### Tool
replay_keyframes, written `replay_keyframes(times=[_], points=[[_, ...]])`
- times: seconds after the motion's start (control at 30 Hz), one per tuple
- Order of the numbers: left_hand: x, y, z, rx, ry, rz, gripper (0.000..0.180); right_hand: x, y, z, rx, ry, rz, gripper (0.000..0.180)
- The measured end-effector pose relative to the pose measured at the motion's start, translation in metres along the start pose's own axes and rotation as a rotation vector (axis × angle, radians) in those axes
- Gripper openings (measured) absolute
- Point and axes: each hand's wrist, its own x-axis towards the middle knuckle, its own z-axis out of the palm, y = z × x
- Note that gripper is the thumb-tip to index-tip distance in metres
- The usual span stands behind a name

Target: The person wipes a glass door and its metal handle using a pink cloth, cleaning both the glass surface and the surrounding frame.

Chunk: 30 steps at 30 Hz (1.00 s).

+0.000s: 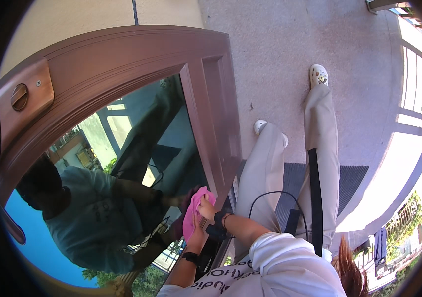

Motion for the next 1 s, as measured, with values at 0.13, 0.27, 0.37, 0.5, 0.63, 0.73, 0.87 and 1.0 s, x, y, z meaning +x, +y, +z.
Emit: replay_keyframes(times=[0.13, 0.27, 0.37, 0.5, 0.63, 0.73, 0.87, 1.0], points=[[0.015, 0.070, -0.072, -0.329, 0.144, 0.102, 0.080, 0.039, -0.050, -0.024, -0.008, 0.135, -0.353, 0.064], [0.086, 0.080, -0.101, -0.072, 0.474, 0.218, 0.085, 0.091, -0.169, -0.080, -0.090, 0.146, -0.592, 0.066], [0.107, 0.104, -0.132, -0.144, 0.523, 0.245, 0.086, 0.120, -0.199, -0.096, -0.167, 0.196, -0.663, 0.063], [0.103, 0.086, -0.094, -0.035, 0.495, 0.233, 0.081, 0.114, -0.131, -0.079, -0.123, 0.246, -0.465, 0.058], [0.058, 0.059, -0.035, -0.315, 0.270, 0.128, 0.074, 0.069, -0.030, -0.027, -0.083, 0.247, -0.193, 0.057], [0.031, -0.013, 0.033, -0.390, 0.172, -0.022, 0.077, 0.007, -0.018, 0.003, 0.025, 0.057, -0.081, 0.056], [-0.024, 0.003, -0.012, -0.371, 0.238, 0.022, 0.072, -0.026, -0.057, 0.015, -0.043, -0.019, -0.210, 0.057], [-0.058, 0.029, -0.098, -0.278, 0.624, 0.183, 0.056, -0.059, -0.184, 0.019, -0.164, -0.074, -0.691, 0.057]])
